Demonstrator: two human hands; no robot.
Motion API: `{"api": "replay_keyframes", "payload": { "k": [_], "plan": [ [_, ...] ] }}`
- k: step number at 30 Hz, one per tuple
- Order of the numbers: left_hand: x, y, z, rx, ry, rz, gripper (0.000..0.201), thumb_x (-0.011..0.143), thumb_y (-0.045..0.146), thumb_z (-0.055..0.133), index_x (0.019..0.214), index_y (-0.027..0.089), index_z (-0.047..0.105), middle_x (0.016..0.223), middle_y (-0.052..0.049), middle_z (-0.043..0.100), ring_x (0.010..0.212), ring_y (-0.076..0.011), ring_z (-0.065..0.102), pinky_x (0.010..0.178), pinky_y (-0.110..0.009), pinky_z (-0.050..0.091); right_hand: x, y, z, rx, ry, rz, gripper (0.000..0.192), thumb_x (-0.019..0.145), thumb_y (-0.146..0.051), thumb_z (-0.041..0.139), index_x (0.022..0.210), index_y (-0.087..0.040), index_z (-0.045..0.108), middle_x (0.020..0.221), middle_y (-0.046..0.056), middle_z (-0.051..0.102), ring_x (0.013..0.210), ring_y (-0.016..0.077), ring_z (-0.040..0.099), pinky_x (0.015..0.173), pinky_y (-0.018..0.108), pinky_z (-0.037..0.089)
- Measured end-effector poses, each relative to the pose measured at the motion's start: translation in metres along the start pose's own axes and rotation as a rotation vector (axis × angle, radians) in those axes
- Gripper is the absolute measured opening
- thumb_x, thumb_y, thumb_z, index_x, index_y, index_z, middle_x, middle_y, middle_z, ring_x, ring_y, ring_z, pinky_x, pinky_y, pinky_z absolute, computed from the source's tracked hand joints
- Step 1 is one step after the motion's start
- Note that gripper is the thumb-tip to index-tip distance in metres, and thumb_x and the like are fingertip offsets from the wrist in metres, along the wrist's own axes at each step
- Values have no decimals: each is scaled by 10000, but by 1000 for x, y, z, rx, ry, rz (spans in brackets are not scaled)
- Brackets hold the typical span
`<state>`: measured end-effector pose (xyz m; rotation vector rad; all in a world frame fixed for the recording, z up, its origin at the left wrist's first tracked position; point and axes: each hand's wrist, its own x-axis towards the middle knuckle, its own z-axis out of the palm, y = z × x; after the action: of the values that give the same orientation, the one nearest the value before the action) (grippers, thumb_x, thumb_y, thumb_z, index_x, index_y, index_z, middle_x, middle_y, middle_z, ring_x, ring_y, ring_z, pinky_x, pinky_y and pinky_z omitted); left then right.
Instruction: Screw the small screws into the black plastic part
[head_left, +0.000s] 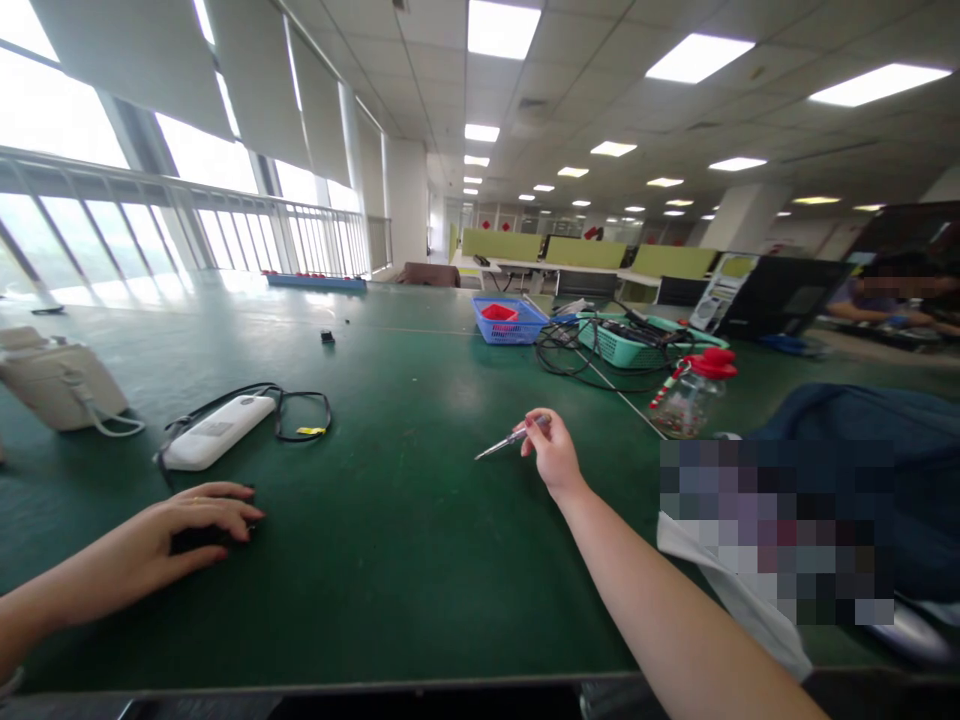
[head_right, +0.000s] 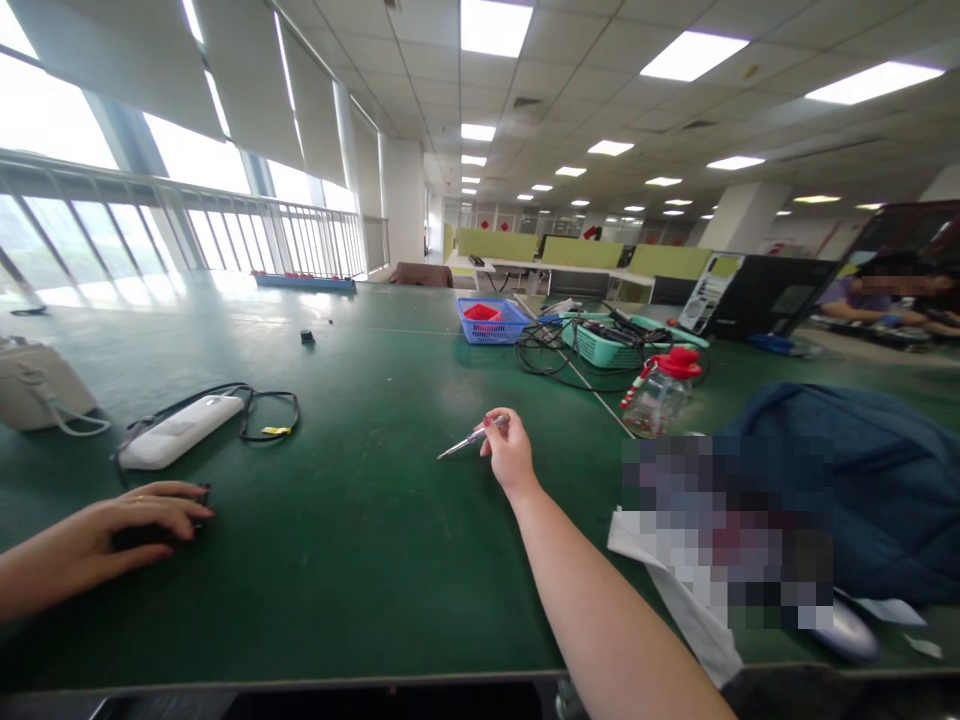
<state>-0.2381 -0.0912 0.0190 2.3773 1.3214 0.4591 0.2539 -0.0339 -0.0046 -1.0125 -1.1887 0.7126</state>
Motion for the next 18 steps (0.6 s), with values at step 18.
{"api": "replay_keyframes", "payload": {
  "k": [18],
  "plan": [
    [-22, -20, -2, -123, 378, -470, 511, 782, 781, 435, 1145, 448, 571, 1139, 194, 682, 1100, -206, 613, 1050, -426, 423, 1, 0, 0, 7, -5, -25, 273, 797, -451, 652, 880, -218, 538, 740, -14, 669, 452, 101, 530, 456, 254, 434]
  ]
}}
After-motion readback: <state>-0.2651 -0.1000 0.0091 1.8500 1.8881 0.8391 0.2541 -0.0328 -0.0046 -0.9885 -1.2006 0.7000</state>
